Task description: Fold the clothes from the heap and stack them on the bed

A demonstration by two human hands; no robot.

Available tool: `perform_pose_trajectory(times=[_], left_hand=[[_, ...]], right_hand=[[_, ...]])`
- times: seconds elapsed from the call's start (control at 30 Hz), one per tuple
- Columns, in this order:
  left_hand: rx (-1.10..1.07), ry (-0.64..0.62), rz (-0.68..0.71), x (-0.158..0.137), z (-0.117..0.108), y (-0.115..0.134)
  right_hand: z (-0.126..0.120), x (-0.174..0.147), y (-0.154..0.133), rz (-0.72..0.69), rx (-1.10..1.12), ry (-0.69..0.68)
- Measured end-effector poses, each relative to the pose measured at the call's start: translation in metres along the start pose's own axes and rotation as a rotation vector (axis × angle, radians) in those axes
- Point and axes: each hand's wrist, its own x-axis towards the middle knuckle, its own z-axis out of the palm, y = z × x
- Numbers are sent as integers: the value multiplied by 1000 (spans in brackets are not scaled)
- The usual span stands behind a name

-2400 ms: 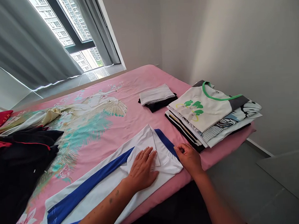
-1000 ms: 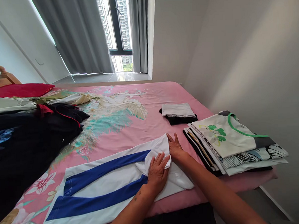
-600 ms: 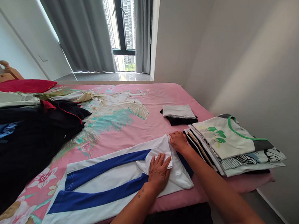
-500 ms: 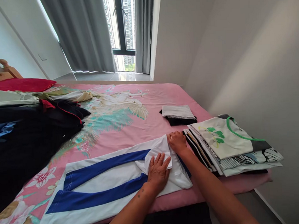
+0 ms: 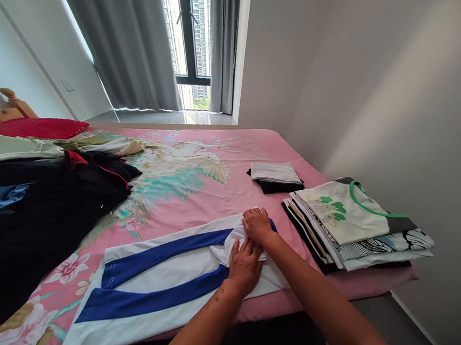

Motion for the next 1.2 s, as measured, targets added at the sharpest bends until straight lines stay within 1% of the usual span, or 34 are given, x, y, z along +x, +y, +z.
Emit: perform_pose_trajectory(times=[0.07, 0.13, 0.17, 0.23, 0.3, 0.4, 0.47, 0.53, 0.57, 0.63, 0.73, 0.83, 0.9, 0.97, 1.03, 1.1, 1.2], left_hand=[[-11, 11, 4, -1, 0, 0], [-16, 17, -5, -1, 1, 0], [-16, 17, -11, -2, 1, 0], [-17, 18, -14, -1, 1, 0], [-21, 23, -10, 0, 1, 0], [-31, 28, -23, 3, 2, 0], [-39, 26, -35, 5, 4, -1], [-51, 23, -48, 8, 5, -1], [-59, 19, -56, 10, 5, -1], [-84, 4, -95, 15, 4, -1], [-128, -48, -177, 23, -1, -1], [-131, -97, -187, 28, -10, -1], [-110, -114, -153, 25, -15, 2], [-39, -115, -82, 19, -19, 6], [66, -118, 0, 10, -20, 9], [150, -145, 41, 3, -19, 11], [186, -190, 19, -1, -15, 12]], right_hand=[[5, 0, -3, 81, -62, -76], [8, 0, -1, 161, -73, -91], [8, -1, 0, 176, -58, -76], [4, -6, 4, 176, 12, -2], [-6, -19, 9, 154, 143, 120], [-21, -53, 23, 138, 390, 310], [-25, -84, 37, 200, 535, 393], [-23, -118, 51, 305, 635, 407], [-19, -134, 57, 352, 670, 388], [-11, -162, 66, 411, 730, 296], [-2, -189, 71, 424, 842, 98], [-3, -198, 68, 410, 1006, -90], [-7, -198, 66, 432, 1116, -168], [-9, -196, 65, 453, 1183, -236], [-9, -195, 66, 452, 1164, -317], [-8, -196, 67, 442, 1052, -346], [-7, -199, 66, 439, 805, -262]])
